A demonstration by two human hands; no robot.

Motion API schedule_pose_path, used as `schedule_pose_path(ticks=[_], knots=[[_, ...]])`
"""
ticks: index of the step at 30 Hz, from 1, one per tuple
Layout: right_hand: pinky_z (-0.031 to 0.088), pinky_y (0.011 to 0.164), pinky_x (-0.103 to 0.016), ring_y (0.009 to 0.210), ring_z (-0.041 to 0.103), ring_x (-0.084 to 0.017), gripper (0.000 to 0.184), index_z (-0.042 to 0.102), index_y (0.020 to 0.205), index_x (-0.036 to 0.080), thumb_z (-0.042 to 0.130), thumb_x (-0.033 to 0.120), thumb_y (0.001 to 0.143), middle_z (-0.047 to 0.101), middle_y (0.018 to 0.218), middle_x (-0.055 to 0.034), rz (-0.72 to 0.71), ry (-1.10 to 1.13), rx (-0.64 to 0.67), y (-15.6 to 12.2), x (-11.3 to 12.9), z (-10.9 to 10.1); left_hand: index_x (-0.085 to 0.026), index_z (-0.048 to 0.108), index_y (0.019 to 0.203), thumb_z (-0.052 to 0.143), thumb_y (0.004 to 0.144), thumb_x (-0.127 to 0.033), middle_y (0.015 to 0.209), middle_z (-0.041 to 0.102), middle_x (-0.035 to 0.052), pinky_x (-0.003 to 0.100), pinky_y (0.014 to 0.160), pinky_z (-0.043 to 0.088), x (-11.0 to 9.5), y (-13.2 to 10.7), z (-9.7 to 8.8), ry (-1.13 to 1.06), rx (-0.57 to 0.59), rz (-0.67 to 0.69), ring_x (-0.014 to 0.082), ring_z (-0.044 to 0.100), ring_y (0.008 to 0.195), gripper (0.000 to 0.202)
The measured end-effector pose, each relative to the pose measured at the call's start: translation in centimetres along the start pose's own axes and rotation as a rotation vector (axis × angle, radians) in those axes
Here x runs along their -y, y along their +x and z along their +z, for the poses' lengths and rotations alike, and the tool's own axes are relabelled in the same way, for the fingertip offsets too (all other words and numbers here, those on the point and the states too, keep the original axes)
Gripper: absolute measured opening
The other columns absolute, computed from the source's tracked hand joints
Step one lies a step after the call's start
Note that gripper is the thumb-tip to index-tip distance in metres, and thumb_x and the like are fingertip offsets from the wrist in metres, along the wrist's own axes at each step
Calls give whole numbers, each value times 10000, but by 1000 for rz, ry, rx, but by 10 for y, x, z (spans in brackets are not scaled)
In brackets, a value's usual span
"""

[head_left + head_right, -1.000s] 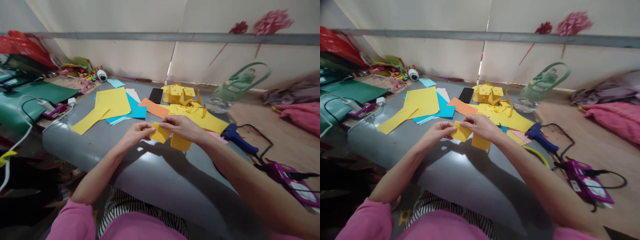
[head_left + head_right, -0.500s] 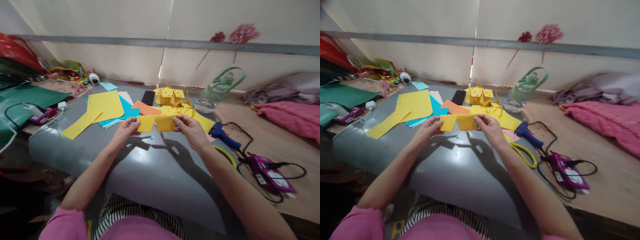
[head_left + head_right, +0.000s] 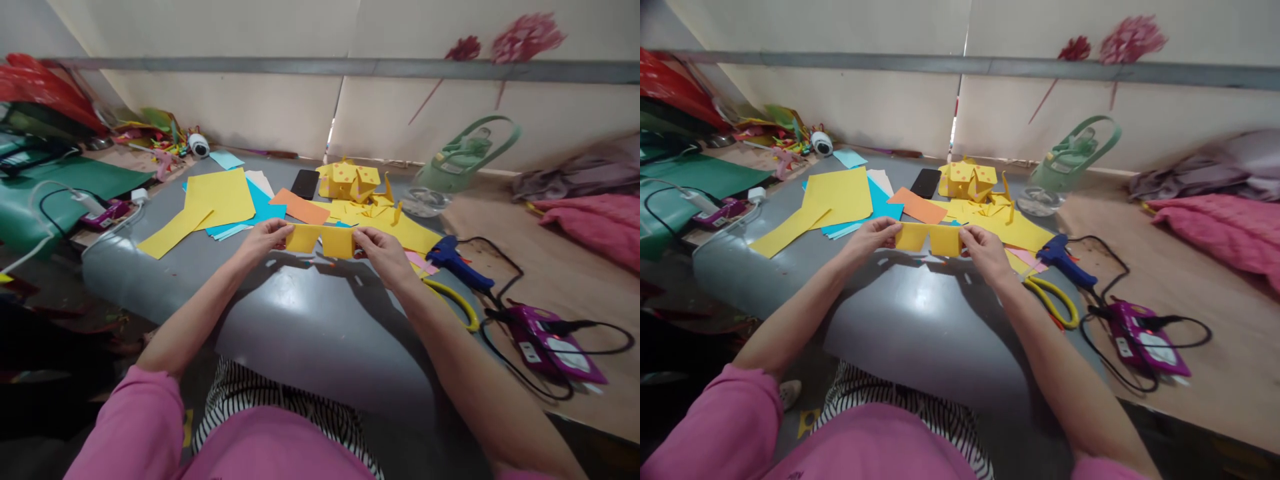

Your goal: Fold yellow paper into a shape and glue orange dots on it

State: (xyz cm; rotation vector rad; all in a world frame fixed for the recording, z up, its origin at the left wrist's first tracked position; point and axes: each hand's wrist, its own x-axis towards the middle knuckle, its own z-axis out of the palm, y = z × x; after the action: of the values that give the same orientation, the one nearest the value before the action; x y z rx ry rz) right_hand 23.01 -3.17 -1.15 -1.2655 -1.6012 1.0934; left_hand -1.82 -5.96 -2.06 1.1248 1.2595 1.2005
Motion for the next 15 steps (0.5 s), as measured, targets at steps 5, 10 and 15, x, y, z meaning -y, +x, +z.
schedule_pose_path(ticks=[5, 10, 15], knots=[[490, 641, -281, 741, 587, -155, 387, 692, 927, 197, 681, 535, 738, 692, 848, -26, -20, -13, -25, 1, -5, 2, -218, 686, 802, 662, 861, -361, 842, 684, 8, 221, 677, 476, 3, 1, 2, 44, -14, 19, 101, 603, 731, 157], [479, 665, -295, 738, 575, -158, 394, 694, 872, 193, 683, 550, 708, 679, 810, -22, -22, -19, -33, 4, -9, 3, -220, 692, 772, 666, 843, -444, 814, 686, 21, 248, 628, 433, 8, 3, -1, 92, -12, 12, 125, 583, 697, 236], [481, 691, -306, 750, 584, -165, 385, 704, 855, 194, 688, 545, 699, 691, 816, -28, -7, -16, -35, 3, -11, 4, -214, 674, 717, 635, 861, -354, 758, 668, 25, 261, 639, 420, 11, 5, -1, 94, -7, 15, 130, 564, 671, 204]])
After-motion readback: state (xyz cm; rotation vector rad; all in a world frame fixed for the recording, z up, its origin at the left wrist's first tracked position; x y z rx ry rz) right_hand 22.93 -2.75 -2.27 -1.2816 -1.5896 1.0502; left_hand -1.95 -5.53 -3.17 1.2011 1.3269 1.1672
